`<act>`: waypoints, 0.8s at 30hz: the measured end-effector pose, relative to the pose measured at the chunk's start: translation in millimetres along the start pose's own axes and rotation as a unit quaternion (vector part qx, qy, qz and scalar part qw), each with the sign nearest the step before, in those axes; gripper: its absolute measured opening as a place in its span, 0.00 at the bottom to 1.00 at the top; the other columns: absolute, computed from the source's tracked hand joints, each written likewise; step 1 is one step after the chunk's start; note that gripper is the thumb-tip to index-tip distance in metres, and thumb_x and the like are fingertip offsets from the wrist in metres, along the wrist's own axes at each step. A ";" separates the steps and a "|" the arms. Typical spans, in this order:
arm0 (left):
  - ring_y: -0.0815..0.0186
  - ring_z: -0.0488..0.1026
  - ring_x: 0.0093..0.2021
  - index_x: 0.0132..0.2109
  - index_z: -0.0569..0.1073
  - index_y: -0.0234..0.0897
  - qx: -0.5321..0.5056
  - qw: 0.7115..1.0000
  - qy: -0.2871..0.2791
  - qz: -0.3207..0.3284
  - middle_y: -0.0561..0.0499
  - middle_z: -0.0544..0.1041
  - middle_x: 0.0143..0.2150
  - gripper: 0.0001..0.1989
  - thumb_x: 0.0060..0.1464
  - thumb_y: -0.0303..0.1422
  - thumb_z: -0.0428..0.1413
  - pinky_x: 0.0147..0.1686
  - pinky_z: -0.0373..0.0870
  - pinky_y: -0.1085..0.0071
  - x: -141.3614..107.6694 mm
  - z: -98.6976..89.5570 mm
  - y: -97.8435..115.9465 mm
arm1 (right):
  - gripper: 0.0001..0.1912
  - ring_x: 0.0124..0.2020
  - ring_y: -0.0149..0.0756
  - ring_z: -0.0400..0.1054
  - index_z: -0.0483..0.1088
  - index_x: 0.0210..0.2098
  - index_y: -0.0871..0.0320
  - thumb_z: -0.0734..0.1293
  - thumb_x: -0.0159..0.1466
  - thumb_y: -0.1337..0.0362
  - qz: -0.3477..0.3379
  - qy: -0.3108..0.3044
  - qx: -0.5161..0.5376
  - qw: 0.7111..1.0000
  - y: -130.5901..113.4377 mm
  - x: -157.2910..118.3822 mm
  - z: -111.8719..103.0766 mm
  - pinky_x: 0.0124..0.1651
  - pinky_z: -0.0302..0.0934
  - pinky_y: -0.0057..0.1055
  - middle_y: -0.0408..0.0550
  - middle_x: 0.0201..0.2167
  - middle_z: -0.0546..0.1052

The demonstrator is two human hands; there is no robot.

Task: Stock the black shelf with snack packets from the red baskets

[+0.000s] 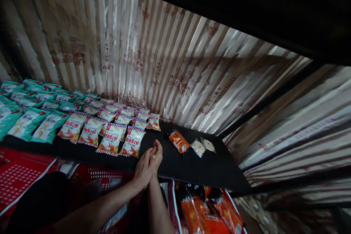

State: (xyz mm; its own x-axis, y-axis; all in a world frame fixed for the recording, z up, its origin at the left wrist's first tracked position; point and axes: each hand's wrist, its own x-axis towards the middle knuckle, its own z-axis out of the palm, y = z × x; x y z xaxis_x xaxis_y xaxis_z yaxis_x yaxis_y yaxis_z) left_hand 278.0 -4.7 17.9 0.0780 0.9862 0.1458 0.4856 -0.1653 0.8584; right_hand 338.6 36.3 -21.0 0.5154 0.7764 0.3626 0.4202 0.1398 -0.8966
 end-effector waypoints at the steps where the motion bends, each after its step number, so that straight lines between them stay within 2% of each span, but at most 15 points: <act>1: 0.61 0.67 0.54 0.57 0.64 0.30 -0.002 1.000 -0.005 0.010 0.41 0.70 0.55 0.23 0.60 0.36 0.40 0.55 0.62 0.66 -10.8 -3.9 -6.3 | 0.24 0.44 0.40 0.68 0.67 0.48 0.62 0.57 0.58 0.54 0.019 0.008 0.020 1.000 0.5 -8.5 -1.0 0.48 0.62 0.36 0.55 0.43 0.73; 5: 0.62 0.68 0.54 0.57 0.65 0.31 0.005 0.999 -0.007 0.033 0.41 0.71 0.54 0.23 0.59 0.38 0.40 0.54 0.64 0.68 -51.2 -13.8 -36.0 | 0.23 0.46 0.41 0.67 0.67 0.47 0.61 0.57 0.57 0.55 0.066 0.022 0.084 0.994 3.1 -55.6 2.8 0.50 0.60 0.37 0.54 0.44 0.73; 9: 0.61 0.69 0.53 0.56 0.66 0.30 0.028 0.998 0.018 0.047 0.39 0.72 0.54 0.24 0.59 0.39 0.40 0.54 0.65 0.69 -86.4 -19.5 -64.7 | 0.22 0.45 0.42 0.68 0.68 0.45 0.60 0.59 0.56 0.54 0.070 0.006 0.097 0.993 7.1 -103.9 3.7 0.50 0.61 0.38 0.54 0.43 0.74; 11: 0.61 0.70 0.53 0.56 0.66 0.30 0.025 0.999 0.005 0.047 0.38 0.71 0.54 0.25 0.59 0.39 0.39 0.53 0.65 0.69 -100.2 -24.3 -75.1 | 0.22 0.46 0.43 0.68 0.69 0.45 0.59 0.59 0.56 0.54 0.063 -0.008 0.098 0.993 8.9 -123.4 1.7 0.50 0.61 0.39 0.54 0.44 0.74; 14: 0.62 0.70 0.52 0.56 0.65 0.31 0.024 0.998 -0.057 0.007 0.40 0.72 0.54 0.25 0.58 0.39 0.39 0.52 0.67 0.68 -115.4 -35.0 -85.9 | 0.23 0.45 0.43 0.69 0.69 0.44 0.59 0.58 0.56 0.52 0.048 -0.027 0.095 0.994 13.4 -147.2 -0.5 0.49 0.61 0.39 0.54 0.43 0.74; 17: 0.63 0.69 0.54 0.56 0.65 0.32 0.036 0.993 -0.101 -0.055 0.41 0.71 0.55 0.24 0.57 0.37 0.39 0.54 0.64 0.67 -125.3 -45.8 -95.3 | 0.25 0.45 0.43 0.69 0.69 0.46 0.59 0.55 0.56 0.52 0.042 -0.063 0.089 0.993 22.5 -167.3 0.6 0.49 0.62 0.38 0.54 0.43 0.75; 21: 0.64 0.68 0.55 0.54 0.67 0.32 0.041 0.983 -0.130 -0.122 0.41 0.71 0.54 0.23 0.56 0.37 0.40 0.56 0.62 0.68 -132.5 -56.5 -112.0 | 0.20 0.45 0.43 0.71 0.71 0.42 0.58 0.57 0.55 0.58 0.116 -0.110 0.010 0.987 35.4 -188.6 8.7 0.50 0.63 0.38 0.53 0.41 0.77; 24: 0.64 0.69 0.52 0.48 0.71 0.35 0.052 0.975 -0.152 -0.156 0.44 0.74 0.50 0.20 0.57 0.34 0.38 0.55 0.61 0.67 -131.8 -63.9 -130.6 | 0.18 0.47 0.44 0.70 0.73 0.41 0.58 0.59 0.53 0.67 0.188 -0.176 -0.098 0.961 37.7 -199.8 20.0 0.52 0.62 0.36 0.55 0.43 0.77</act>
State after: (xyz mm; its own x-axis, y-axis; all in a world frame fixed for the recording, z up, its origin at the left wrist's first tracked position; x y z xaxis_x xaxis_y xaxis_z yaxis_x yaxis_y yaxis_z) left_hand 148.6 -113.3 -82.0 0.1583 0.9469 -0.2799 0.6113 0.1286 0.7809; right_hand 236.5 -101.3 -132.3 0.3880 0.9141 -0.1179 0.4039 -0.2836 -0.8697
